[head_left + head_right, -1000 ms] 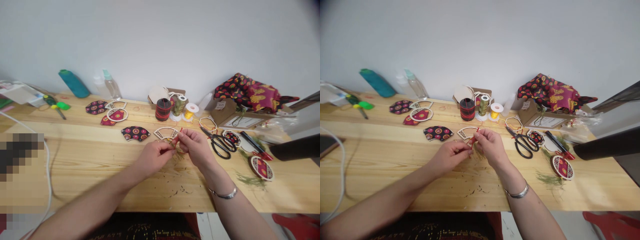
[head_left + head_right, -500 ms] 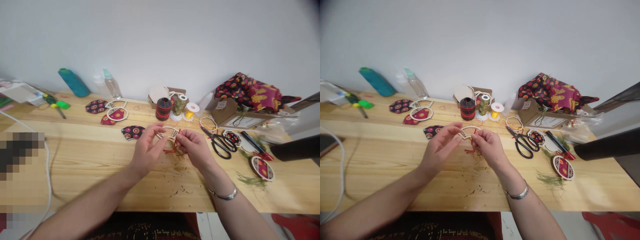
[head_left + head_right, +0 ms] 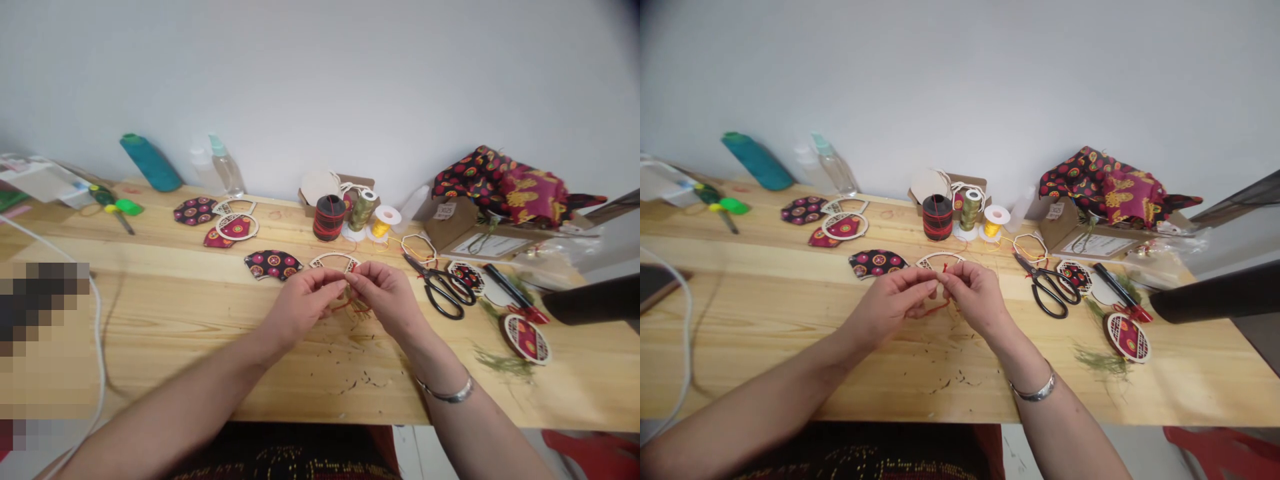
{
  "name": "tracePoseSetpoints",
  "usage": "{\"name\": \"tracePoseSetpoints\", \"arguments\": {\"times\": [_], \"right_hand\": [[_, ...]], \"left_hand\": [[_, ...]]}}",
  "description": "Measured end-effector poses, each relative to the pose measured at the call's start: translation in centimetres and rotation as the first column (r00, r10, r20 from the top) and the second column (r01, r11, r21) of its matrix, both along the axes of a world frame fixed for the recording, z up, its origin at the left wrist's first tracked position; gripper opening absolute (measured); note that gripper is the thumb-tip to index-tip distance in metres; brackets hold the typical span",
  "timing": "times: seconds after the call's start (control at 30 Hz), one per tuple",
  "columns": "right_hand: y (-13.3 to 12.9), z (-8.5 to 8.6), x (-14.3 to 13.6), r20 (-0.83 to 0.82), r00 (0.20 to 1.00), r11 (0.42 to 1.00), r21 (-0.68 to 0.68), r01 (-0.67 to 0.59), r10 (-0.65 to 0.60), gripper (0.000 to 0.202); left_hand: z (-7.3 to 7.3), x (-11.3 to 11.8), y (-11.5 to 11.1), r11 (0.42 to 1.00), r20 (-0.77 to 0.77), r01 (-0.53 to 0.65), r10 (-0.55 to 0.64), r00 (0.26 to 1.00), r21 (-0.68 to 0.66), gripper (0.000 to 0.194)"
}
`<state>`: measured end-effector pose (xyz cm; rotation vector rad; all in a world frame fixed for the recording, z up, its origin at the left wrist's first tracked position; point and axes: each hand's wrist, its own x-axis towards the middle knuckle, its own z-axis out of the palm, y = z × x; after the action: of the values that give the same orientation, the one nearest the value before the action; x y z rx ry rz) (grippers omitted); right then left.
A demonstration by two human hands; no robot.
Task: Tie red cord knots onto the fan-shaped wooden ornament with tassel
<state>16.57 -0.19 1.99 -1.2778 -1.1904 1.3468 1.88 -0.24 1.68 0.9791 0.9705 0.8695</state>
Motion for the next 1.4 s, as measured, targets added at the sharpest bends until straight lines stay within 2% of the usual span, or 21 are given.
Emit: {"name": "tracePoseSetpoints", "arguments": {"times": [0.3,0.43,0.63,0.83,0.97,1.1,1.27,1.4], "right_hand": [[-0.1,-0.2,0.2,-0.027,1.0,1.0,-0.002,-0.011,0.011,0.027],[0.0,-0.1,0.3,-0.062,0.998,0.999,-0.026,-0.029,0.027,0.028],[0.0,0.3,0.5,-0.122,0.99,0.987,-0.14,-0.081,0.064,0.031],[0.0,0.3,0.7,-0.112,0.989,0.984,-0.135,-0.112,0.097,0.032],[0.0,0.5,0.6,-0.103,0.989,0.988,-0.107,-0.112,0.101,0.031],[0.0,0.8,0.9,0.089,0.989,0.993,0.012,-0.117,0.115,0.029],[-0.1,0.8,1.5,0.434,0.895,0.974,0.137,-0.182,0.106,0.03],[-0.6,0.9,1.4,0.521,0.854,0.964,0.221,-0.146,0.01,0.026]], "left_hand": [[0.1,-0.1,0.2,0.986,0.093,-0.008,0.024,0.995,-0.165,0.009],[0.1,-0.2,0.3,0.986,0.111,0.003,0.016,0.994,-0.168,0.007],[0.4,-0.2,0.3,0.984,0.117,0.043,-0.023,0.993,-0.171,0.006],[0.3,-0.2,0.3,0.985,0.113,0.038,-0.019,0.993,-0.171,0.005],[0.1,-0.2,0.4,0.984,0.079,-0.021,0.035,0.996,-0.178,0.006],[0.0,-0.2,0.6,0.987,0.055,-0.075,0.084,0.995,-0.144,0.01],[-0.1,-0.3,0.7,0.991,-0.013,-0.123,0.122,0.992,-0.051,0.011],[-0.3,-0.4,0.7,0.984,-0.081,-0.181,0.181,0.98,0.009,0.012]]}}
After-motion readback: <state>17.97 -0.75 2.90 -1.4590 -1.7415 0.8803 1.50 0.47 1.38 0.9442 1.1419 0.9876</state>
